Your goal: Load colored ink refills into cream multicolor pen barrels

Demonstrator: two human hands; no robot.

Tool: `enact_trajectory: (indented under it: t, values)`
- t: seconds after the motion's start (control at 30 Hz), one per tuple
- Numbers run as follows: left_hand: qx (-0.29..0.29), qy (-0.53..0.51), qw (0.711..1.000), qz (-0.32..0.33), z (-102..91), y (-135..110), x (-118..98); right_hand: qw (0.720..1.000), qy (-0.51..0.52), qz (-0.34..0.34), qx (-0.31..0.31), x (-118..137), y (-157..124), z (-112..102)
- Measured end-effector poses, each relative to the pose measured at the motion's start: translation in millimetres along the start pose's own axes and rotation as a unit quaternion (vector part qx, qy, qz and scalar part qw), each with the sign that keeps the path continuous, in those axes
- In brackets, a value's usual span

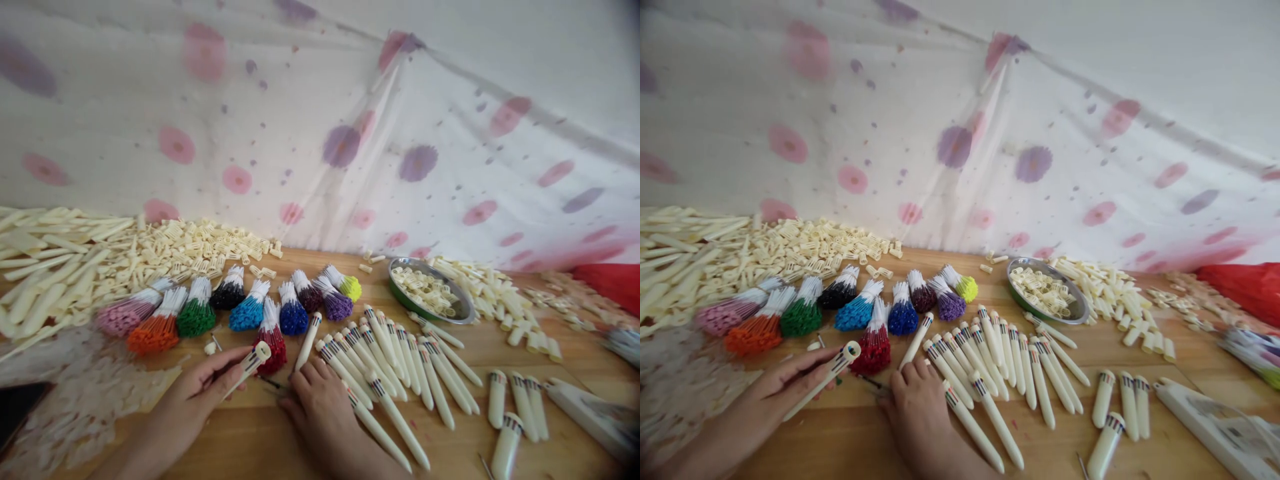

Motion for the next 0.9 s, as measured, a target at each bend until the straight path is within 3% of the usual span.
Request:
enact_trajectory:
  t: [0.07, 0.17, 0.33, 0.4, 0.47, 0.6, 0.9]
  values:
    - [0.001, -0.008, 1.0, 0.0, 0.3, 1, 0, 1.0, -0.013, 0.011, -0.001, 1, 2, 7]
    - [-0.001, 0.004, 1.0, 0.005, -1.9, 1, -1, 0.998, -0.002, 0.05, -0.031, -16, 12, -12]
    - [-0.015, 0.023, 1.0, 0.007, -6.9, 1, -1, 0.975, -0.034, 0.189, -0.11, -93, 46, -77]
    - [-0.013, 0.019, 1.0, 0.009, -7.1, 2, -1, 0.966, -0.058, 0.226, -0.115, -122, 63, -92]
    - [-0.014, 0.018, 1.0, 0.017, -7.4, 2, -2, 0.964, -0.071, 0.241, -0.092, -143, 78, -93]
    - [-0.015, 0.012, 1.0, 0.024, -8.6, 3, -2, 0.968, -0.08, 0.236, -0.025, -164, 98, -74]
    - [-0.012, 0.01, 1.0, 0.023, -10.0, 3, -1, 0.977, 0.038, 0.203, 0.057, -190, 97, -60]
Point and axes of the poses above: each hand's wrist, its own y-axis towards the middle knuckle, its own z-axis out of the palm, x = y × z, the point moved 5 cm from there along y, towards the middle knuckle, and after that the axes turned 7 degrees about y, right-handed, at the moved point
